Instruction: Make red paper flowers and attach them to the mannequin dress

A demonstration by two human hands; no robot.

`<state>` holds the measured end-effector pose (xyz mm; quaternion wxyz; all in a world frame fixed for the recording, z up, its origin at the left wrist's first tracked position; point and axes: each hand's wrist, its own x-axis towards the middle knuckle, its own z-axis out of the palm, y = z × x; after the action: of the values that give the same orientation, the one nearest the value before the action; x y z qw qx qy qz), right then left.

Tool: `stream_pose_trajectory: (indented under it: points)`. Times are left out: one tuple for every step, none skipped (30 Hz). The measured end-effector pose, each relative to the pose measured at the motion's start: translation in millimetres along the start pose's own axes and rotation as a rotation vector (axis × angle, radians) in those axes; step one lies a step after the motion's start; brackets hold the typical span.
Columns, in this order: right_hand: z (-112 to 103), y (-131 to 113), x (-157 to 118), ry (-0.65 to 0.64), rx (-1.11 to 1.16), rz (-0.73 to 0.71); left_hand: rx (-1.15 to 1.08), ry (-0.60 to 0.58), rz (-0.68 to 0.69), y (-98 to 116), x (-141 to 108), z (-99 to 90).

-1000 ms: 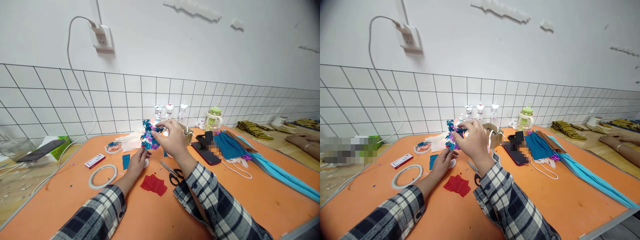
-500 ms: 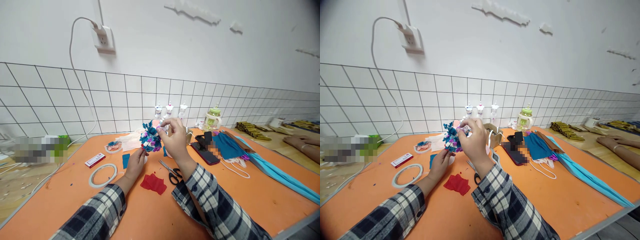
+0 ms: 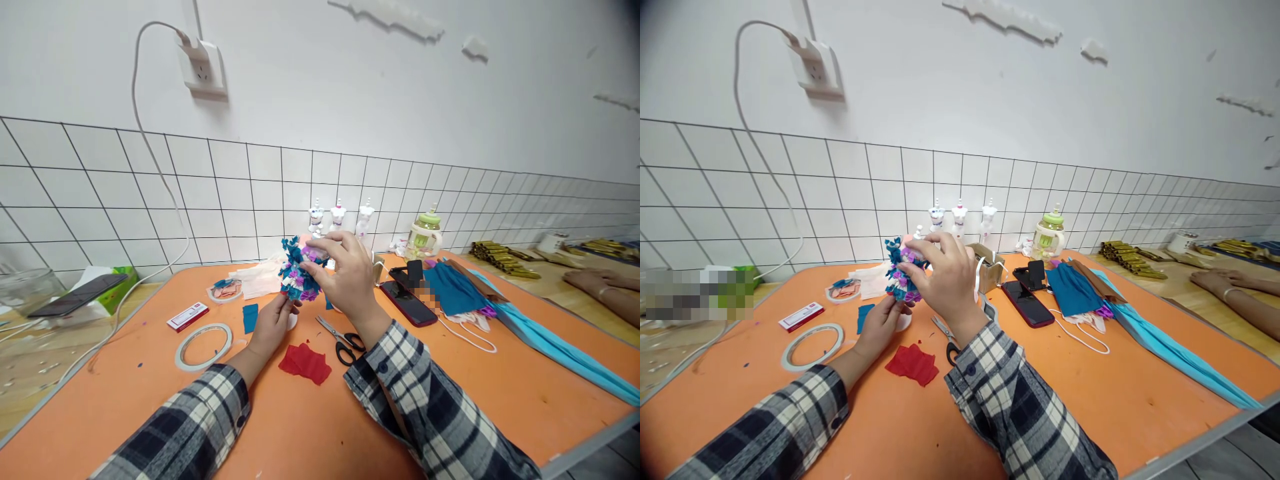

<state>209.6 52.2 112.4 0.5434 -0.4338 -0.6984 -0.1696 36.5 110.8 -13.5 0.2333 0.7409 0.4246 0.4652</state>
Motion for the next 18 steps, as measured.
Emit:
stream_pose_trajectory:
  points:
    - [-0.4, -0.7, 0.1, -0.012, 0.0, 0.003, -0.003, -0.008, -0.001, 0.1, 0.1, 0.2]
    - [-1.0, -1.9, 0.3, -0.022, 0.001, 0.004, -0.005, -0.013, -0.002, 0.0, 0.2, 0.4]
    - [-1.8, -3.3, 0.7, -0.031, 0.004, 0.0, -0.004, -0.016, -0.002, -0.3, 0.3, 0.5]
    - [-2.8, -4.9, 0.8, -0.035, 0.012, -0.011, -0.002, -0.015, -0.001, -0.7, 0.4, 0.4]
    - [-3.7, -6.3, 0.5, -0.036, 0.025, -0.027, 0.002, -0.009, 0.0, -1.1, 0.3, 0.2]
    - [-4.5, -7.2, -0.8, -0.032, 0.042, -0.043, 0.007, 0.001, 0.001, -1.3, 0.2, -0.3]
    - [-4.8, -7.2, -3.5, -0.026, 0.062, -0.053, 0.013, 0.016, 0.002, -1.2, -0.1, -1.3]
    - [-4.6, -6.1, -8.1, -0.02, 0.084, -0.056, 0.019, 0.037, 0.003, -0.6, -0.5, -3.0]
    - [-3.8, -3.4, -15.0, -0.016, 0.101, -0.051, 0.023, 0.064, 0.004, 0.4, -0.9, -5.7]
    - [-2.5, 0.7, -24.3, -0.016, 0.111, -0.034, 0.026, 0.099, 0.002, 1.9, -1.3, -9.8]
    - [-0.8, 6.3, -35.6, -0.022, 0.111, -0.015, 0.028, 0.139, -0.002, 3.6, -1.5, -15.7]
    - [0.9, 12.8, -48.6, -0.052, 0.1, 0.005, 0.03, 0.189, -0.008, 5.2, -1.4, -23.7]
    - [2.3, 19.9, -62.3, -0.082, 0.081, 0.03, 0.034, 0.239, -0.016, 6.4, -1.2, -34.0]
    - [3.4, 26.9, -76.0, -0.125, 0.055, 0.045, 0.048, 0.285, -0.024, 6.6, -0.8, -46.6]
    - [3.9, 33.2, -88.6, -0.187, 0.028, 0.047, 0.071, 0.336, -0.032, 5.6, -0.4, -61.5]
    - [3.8, 38.5, -99.4, -0.251, 0.01, 0.043, 0.103, 0.386, -0.044, 3.2, -0.2, -78.3]
    - [3.4, 42.6, -108.0, -0.296, 0.012, 0.094, 0.149, 0.439, -0.061, -0.7, -0.5, -96.6]
    - [2.8, 45.5, -114.2, -0.328, 0.026, 0.146, 0.203, 0.49, -0.084, -5.8, -1.5, -115.8]
